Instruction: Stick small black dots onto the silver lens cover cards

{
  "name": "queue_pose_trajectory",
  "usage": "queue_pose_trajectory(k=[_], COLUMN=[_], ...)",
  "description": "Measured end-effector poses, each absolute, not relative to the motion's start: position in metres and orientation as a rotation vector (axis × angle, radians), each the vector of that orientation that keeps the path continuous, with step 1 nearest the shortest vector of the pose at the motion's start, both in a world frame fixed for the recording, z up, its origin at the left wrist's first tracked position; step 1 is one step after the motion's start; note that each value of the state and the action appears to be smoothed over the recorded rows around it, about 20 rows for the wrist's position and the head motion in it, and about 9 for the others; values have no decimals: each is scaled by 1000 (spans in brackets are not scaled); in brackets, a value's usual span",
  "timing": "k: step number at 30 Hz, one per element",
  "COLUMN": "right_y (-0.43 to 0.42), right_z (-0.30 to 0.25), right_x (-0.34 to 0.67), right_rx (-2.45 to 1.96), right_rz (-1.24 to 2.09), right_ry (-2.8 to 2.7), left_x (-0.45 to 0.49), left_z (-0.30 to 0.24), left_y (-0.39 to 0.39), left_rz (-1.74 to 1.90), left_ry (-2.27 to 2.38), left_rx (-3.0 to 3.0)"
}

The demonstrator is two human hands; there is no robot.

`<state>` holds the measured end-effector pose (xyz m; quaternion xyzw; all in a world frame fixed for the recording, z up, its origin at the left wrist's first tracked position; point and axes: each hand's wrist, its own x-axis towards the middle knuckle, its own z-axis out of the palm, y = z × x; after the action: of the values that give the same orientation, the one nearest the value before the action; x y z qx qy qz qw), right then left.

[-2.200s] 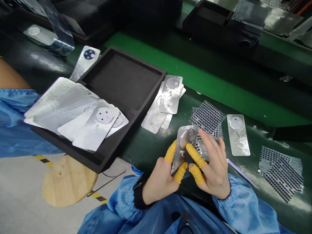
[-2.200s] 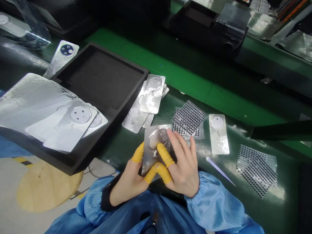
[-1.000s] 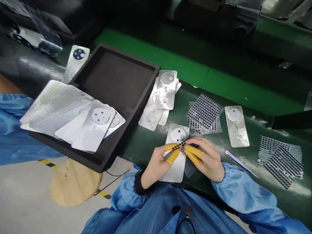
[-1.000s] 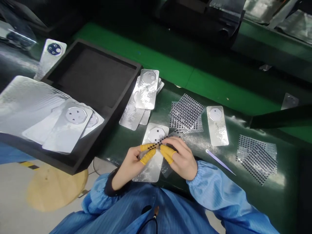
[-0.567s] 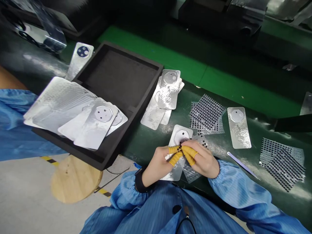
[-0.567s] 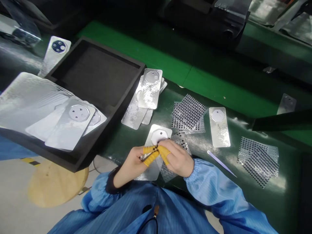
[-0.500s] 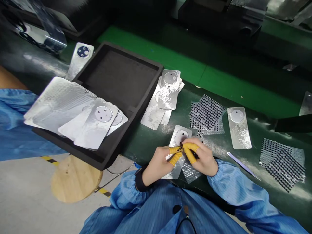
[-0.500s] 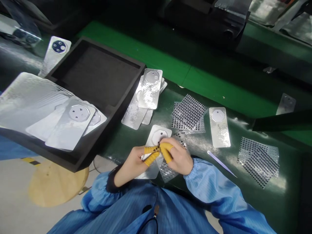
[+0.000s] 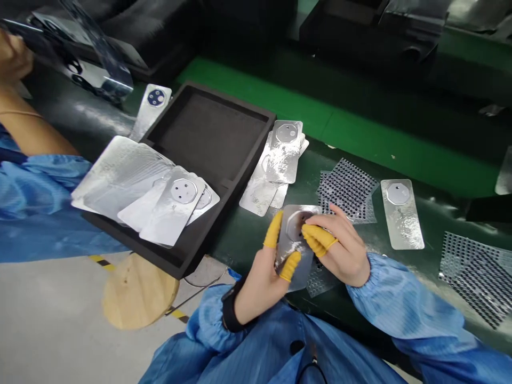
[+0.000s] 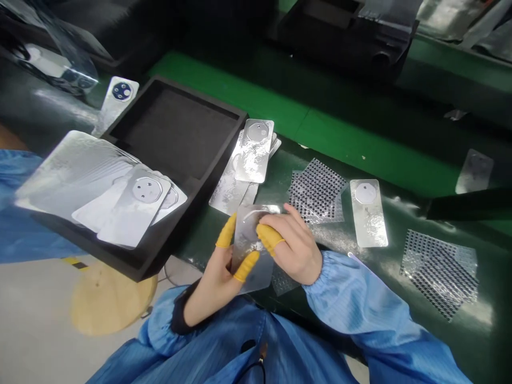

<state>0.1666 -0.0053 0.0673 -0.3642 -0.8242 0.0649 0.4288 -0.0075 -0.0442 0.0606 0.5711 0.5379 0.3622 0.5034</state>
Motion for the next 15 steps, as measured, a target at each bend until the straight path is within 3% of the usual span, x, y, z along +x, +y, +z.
queue_pose_trajectory(k=[15], right_y=[-19], right_z=[86], right_x=[177], right_rx=[-988], right_rz=[123], right_ry=[-2248], left_x=[6], left_z=[74], left_y=[-43], left_rz=[959], left_ry=[1096], left_rx=[1472])
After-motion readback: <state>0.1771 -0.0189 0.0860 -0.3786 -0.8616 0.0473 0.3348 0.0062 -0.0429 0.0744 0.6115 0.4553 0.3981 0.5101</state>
